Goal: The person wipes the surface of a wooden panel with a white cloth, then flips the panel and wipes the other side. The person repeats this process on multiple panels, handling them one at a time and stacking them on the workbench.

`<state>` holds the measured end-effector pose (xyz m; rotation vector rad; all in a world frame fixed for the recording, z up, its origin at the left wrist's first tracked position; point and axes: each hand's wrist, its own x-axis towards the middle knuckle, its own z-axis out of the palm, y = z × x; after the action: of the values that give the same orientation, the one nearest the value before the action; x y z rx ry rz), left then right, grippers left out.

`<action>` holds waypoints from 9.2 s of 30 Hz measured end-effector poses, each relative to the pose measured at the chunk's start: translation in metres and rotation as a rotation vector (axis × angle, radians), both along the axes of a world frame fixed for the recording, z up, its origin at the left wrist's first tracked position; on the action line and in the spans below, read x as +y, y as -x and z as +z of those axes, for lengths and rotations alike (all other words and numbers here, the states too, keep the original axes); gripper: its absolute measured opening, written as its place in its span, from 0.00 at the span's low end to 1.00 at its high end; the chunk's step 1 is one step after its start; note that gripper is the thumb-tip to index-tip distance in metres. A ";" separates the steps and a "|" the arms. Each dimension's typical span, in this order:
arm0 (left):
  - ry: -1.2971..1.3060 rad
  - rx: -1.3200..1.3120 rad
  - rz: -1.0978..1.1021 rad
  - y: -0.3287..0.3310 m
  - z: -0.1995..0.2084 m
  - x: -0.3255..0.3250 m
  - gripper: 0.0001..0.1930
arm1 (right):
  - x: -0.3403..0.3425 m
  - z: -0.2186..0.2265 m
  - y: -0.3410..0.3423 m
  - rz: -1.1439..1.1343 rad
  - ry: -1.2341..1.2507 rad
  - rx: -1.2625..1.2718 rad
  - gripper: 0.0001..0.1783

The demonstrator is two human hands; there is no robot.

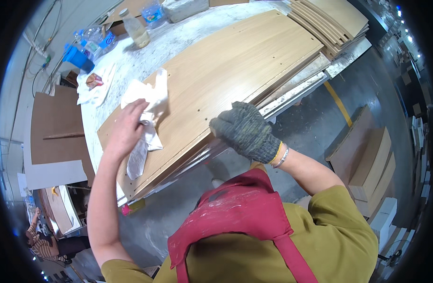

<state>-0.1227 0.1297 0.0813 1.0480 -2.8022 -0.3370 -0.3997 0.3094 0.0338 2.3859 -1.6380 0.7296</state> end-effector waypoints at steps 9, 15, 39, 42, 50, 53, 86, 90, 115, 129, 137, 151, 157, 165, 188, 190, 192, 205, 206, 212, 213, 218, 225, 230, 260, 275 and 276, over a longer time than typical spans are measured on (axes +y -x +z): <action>-0.200 -0.031 0.141 0.025 -0.056 0.009 0.36 | 0.016 0.000 0.193 -0.286 0.051 -0.025 0.23; -0.203 -0.096 0.160 0.030 -0.054 0.012 0.37 | 0.005 0.005 0.185 -0.055 0.053 -0.027 0.21; -0.257 -0.188 0.271 0.052 -0.042 0.020 0.38 | 0.011 -0.012 0.452 -0.900 -0.038 0.013 0.23; -0.233 -0.175 0.237 0.043 -0.045 0.020 0.38 | 0.008 -0.006 0.446 -0.969 -0.097 -0.205 0.23; -0.213 -0.176 0.238 0.046 -0.046 0.017 0.37 | 0.000 -0.016 0.396 -0.947 -0.065 -0.386 0.24; -0.197 -0.148 0.227 0.040 -0.050 0.019 0.37 | 0.005 -0.019 0.334 -0.763 0.041 -0.253 0.18; -0.054 -0.108 0.142 0.147 -0.084 0.117 0.43 | -0.088 0.010 0.428 -0.189 -0.216 -1.339 0.16; -0.066 -0.189 -0.085 0.293 -0.088 0.086 0.40 | -0.162 0.006 0.461 -0.331 -0.562 -1.390 0.14; 0.181 0.410 -0.696 0.605 -0.082 0.043 0.23 | -0.183 -0.014 0.506 -0.321 -0.818 -1.810 0.16; 0.001 0.323 -0.726 0.629 -0.083 0.029 0.18 | -0.179 -0.016 0.507 -0.349 -0.772 -1.781 0.16; 0.046 0.237 -0.797 0.632 -0.098 0.042 0.18 | -0.179 -0.013 0.509 -0.369 -0.796 -1.741 0.12; 0.083 0.361 -0.303 0.492 -0.112 0.091 0.30 | -0.168 -0.011 0.505 -0.265 -0.752 -1.642 0.11; 0.077 0.127 -0.095 0.331 -0.099 0.121 0.31 | -0.186 -0.019 0.516 -0.326 -0.850 -1.622 0.15; -0.057 -0.254 0.232 0.215 -0.076 0.147 0.30 | -0.190 -0.018 0.525 -0.276 -0.934 -1.724 0.10; 0.068 -0.164 0.402 0.193 -0.062 0.160 0.31 | -0.163 -0.067 0.393 0.309 -0.839 -1.899 0.20; 0.116 -0.202 0.425 0.171 -0.066 0.162 0.31 | -0.160 -0.086 0.373 0.304 -0.891 -1.992 0.20; 0.140 -0.191 0.482 0.140 -0.079 0.172 0.31 | -0.143 -0.063 0.335 0.065 -0.804 -1.937 0.21; 0.121 -0.463 0.799 0.071 0.018 0.188 0.35 | -0.133 -0.072 0.334 0.152 -0.516 -1.330 0.28; 0.100 -0.478 0.772 0.096 0.020 0.181 0.36 | -0.135 -0.070 0.331 0.100 -0.461 -1.143 0.27; 0.194 -0.097 0.381 0.185 -0.057 0.153 0.30 | -0.139 -0.078 0.343 0.114 -0.597 -1.557 0.27; 0.143 -0.141 0.378 0.197 -0.059 0.149 0.33 | -0.137 -0.081 0.346 0.094 -0.565 -1.420 0.27; 0.223 -0.194 0.523 0.126 -0.090 0.172 0.35 | -0.130 -0.067 0.338 -0.095 -0.465 -0.827 0.26; 0.234 -0.227 0.824 -0.007 -0.086 0.193 0.36 | -0.136 -0.078 0.351 -0.049 -0.438 -0.905 0.26; 0.271 -0.323 0.943 -0.054 -0.086 0.193 0.36 | -0.136 -0.074 0.346 -0.082 -0.418 -0.849 0.25; 0.342 -0.286 1.315 -0.095 -0.124 0.209 0.34 | -0.158 -0.098 0.387 0.070 -0.728 -2.161 0.19; 0.596 0.775 1.675 -0.099 -0.017 0.184 0.18 | -0.144 -0.043 0.327 0.054 -0.786 -2.207 0.17; 0.598 0.614 1.632 -0.101 -0.030 0.175 0.18 | -0.143 -0.043 0.326 0.066 -0.774 -2.161 0.18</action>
<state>-0.0219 0.3047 0.0514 2.0199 -0.8090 0.3122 -0.7259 0.1663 -0.0091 1.0034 -2.2229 3.9722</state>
